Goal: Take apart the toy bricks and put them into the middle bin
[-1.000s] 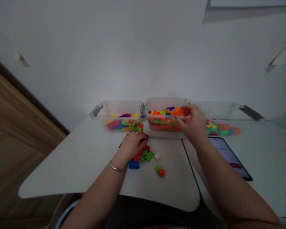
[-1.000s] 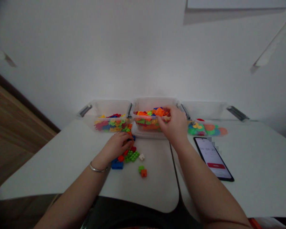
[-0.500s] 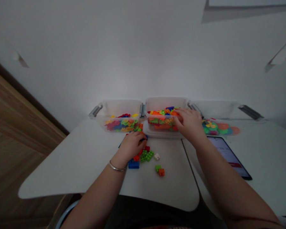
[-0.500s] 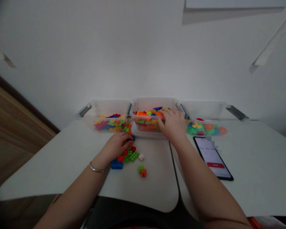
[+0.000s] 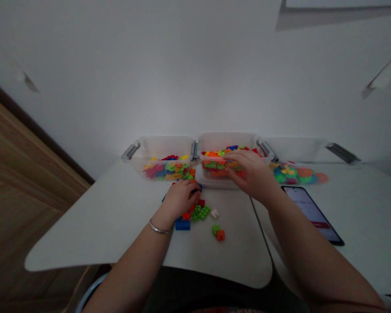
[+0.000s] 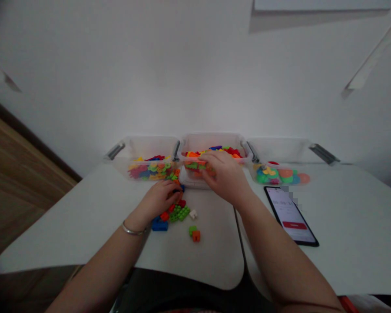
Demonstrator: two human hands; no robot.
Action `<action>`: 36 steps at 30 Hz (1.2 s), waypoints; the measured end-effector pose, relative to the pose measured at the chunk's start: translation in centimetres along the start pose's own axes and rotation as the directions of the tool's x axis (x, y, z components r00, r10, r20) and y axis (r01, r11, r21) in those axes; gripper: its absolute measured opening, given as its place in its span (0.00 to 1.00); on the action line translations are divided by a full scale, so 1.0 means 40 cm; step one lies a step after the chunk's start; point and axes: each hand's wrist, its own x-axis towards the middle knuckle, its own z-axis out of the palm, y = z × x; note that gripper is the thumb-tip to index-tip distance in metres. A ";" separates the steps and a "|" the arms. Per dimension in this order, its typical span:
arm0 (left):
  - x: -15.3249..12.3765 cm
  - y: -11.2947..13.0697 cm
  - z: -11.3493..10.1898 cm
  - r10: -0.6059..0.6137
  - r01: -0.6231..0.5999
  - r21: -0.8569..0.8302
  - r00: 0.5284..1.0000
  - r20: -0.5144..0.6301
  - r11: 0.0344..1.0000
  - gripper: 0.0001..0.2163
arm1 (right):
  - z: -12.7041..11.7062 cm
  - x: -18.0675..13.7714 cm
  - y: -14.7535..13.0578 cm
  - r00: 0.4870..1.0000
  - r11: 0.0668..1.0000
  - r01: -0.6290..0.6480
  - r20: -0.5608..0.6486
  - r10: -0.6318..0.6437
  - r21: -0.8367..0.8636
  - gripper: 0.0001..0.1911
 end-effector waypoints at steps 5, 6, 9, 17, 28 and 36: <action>0.003 0.008 0.001 -0.012 0.012 0.009 1.000 -0.006 1.000 0.07 | 0.013 -0.007 -0.047 0.882 0.987 0.048 0.457 -0.114 0.154 0.10; 0.004 0.010 0.001 -0.011 0.011 0.010 1.000 -0.005 1.000 0.08 | 0.022 -0.011 -0.054 0.834 0.988 0.036 0.540 -0.113 0.151 0.10; 0.007 0.014 0.002 -0.008 0.008 0.002 1.000 -0.008 1.000 0.08 | 0.050 -0.022 -0.070 0.703 0.989 0.037 0.700 -0.128 0.144 0.10; 0.011 0.020 0.001 -0.010 0.010 0.002 1.000 -0.002 1.000 0.08 | 0.084 -0.040 -0.079 0.615 0.997 0.065 0.786 -0.066 0.033 0.12; 0.010 0.017 0.000 0.001 -0.001 0.000 1.000 -0.010 1.000 0.08 | 0.110 -0.046 -0.056 0.624 0.997 0.046 0.781 0.021 -0.064 0.15; -0.002 0.003 -0.006 -0.013 0.013 -0.001 1.000 0.000 1.000 0.08 | -0.017 0.002 -0.023 0.907 0.997 -0.043 0.420 0.014 0.061 0.10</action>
